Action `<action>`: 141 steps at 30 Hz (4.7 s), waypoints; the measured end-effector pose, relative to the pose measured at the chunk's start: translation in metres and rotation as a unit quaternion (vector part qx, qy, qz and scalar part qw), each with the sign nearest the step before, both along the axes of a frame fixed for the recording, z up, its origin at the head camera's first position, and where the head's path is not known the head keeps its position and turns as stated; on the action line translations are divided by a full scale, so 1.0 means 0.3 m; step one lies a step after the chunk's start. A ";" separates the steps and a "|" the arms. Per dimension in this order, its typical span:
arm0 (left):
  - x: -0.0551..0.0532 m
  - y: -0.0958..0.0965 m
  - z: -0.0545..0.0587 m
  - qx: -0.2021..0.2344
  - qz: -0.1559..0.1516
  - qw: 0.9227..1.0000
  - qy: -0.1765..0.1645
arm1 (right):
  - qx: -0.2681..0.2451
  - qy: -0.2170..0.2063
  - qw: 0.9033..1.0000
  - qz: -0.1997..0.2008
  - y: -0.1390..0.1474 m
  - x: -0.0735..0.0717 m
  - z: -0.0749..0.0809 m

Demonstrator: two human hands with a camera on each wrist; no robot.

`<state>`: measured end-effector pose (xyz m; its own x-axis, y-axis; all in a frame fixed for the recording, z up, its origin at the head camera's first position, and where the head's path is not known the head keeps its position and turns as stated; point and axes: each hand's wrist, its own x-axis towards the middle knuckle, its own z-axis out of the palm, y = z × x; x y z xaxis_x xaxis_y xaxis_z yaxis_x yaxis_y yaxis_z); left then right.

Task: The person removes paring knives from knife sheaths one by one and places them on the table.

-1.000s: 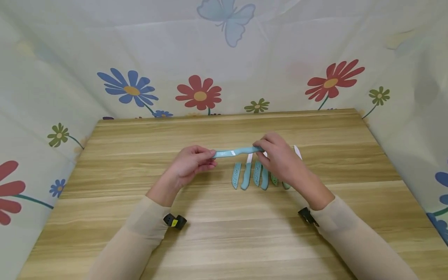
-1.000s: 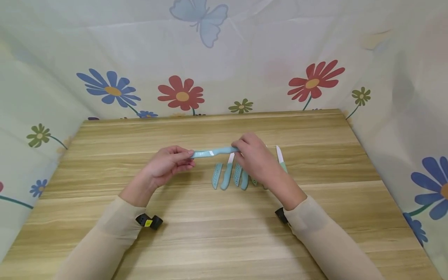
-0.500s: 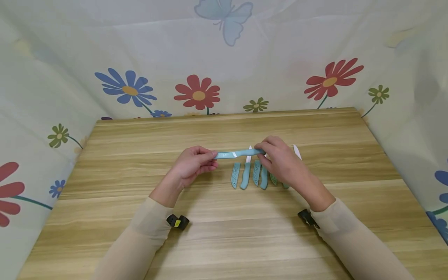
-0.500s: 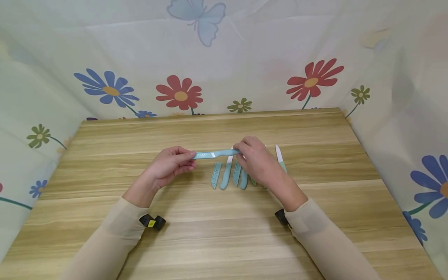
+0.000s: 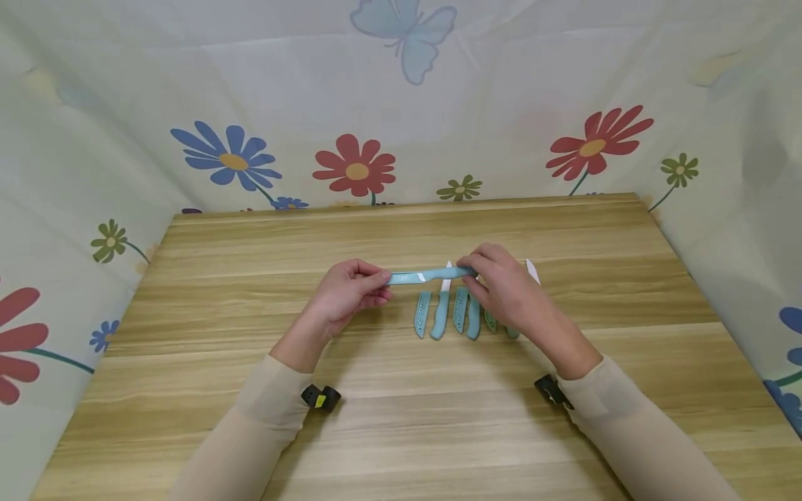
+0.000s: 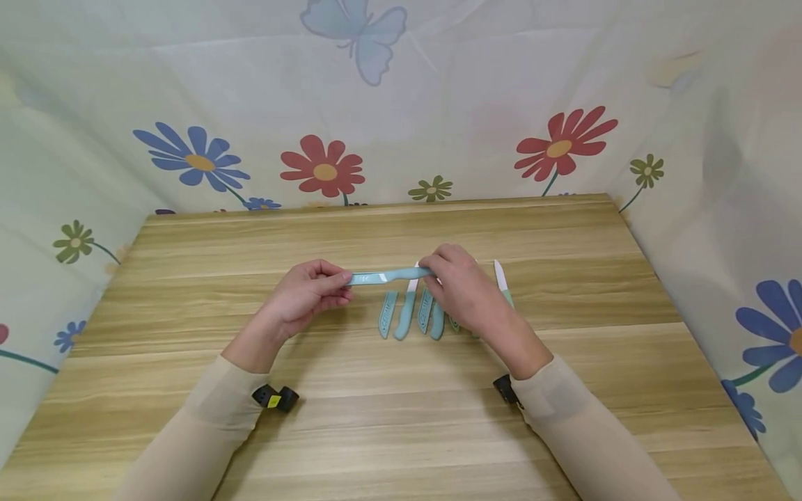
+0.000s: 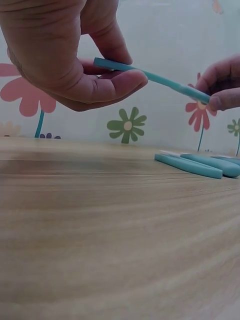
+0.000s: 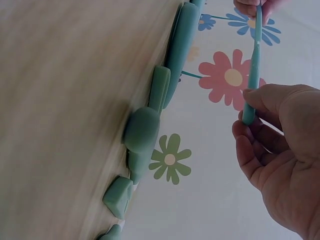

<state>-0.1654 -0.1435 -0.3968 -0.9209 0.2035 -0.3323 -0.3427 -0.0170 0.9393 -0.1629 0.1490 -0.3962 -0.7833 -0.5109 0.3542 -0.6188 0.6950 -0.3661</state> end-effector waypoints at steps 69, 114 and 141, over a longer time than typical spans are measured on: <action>0.047 0.134 0.022 -0.555 -0.104 0.690 0.453 | 0.031 0.033 0.999 0.011 -0.007 0.000 0.009; 0.050 0.129 0.017 -0.568 -0.110 0.669 0.467 | 0.159 0.125 0.978 0.061 -0.122 0.006 0.021; 0.049 0.120 0.024 -0.557 -0.106 0.689 0.452 | 0.147 0.113 0.981 0.063 -0.115 0.002 0.016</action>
<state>-0.1508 -0.1074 -0.3898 -0.8431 0.4477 0.2979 0.5067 0.8470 0.1610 -0.1623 0.1144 -0.3914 -0.6268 -0.7040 0.3340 -0.7481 0.6636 -0.0052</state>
